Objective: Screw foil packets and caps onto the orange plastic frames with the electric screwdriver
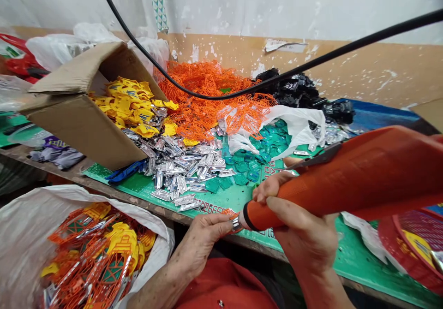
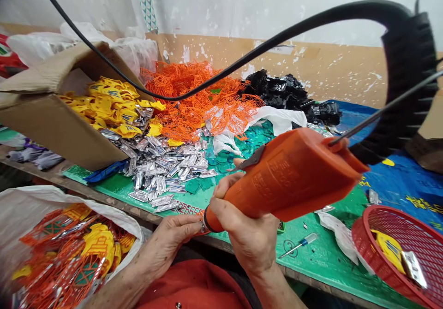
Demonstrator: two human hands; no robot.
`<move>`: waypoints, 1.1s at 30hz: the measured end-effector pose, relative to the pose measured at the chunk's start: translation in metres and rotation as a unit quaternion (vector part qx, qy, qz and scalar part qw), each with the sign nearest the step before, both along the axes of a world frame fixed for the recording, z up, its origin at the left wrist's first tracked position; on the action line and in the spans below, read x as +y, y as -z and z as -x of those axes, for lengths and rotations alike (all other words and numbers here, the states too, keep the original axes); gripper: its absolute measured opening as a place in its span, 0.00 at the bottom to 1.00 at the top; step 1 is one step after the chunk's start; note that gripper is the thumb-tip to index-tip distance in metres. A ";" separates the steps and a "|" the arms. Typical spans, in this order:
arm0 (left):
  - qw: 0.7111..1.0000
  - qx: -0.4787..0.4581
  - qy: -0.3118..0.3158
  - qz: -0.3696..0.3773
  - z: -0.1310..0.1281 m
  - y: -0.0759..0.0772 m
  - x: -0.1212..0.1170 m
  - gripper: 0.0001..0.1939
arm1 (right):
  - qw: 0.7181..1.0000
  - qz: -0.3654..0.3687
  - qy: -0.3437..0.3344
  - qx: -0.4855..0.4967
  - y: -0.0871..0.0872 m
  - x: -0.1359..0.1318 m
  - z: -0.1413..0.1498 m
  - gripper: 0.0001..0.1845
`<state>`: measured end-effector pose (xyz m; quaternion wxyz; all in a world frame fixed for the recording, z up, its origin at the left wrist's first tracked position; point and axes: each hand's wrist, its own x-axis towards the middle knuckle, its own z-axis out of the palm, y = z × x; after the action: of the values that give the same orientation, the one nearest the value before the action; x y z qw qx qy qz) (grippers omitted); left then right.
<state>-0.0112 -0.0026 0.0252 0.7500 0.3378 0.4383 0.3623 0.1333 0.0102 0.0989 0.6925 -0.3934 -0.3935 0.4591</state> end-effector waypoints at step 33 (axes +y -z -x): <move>0.981 0.118 -0.010 -0.152 0.016 -0.011 0.003 0.07 | 0.987 -0.012 0.157 -0.026 -0.017 0.031 -0.036 0.22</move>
<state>-0.0272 0.0008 0.0364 0.6295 0.4837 0.4668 0.3897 0.1695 0.0408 0.1158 0.7499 -0.4541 -0.3502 0.3299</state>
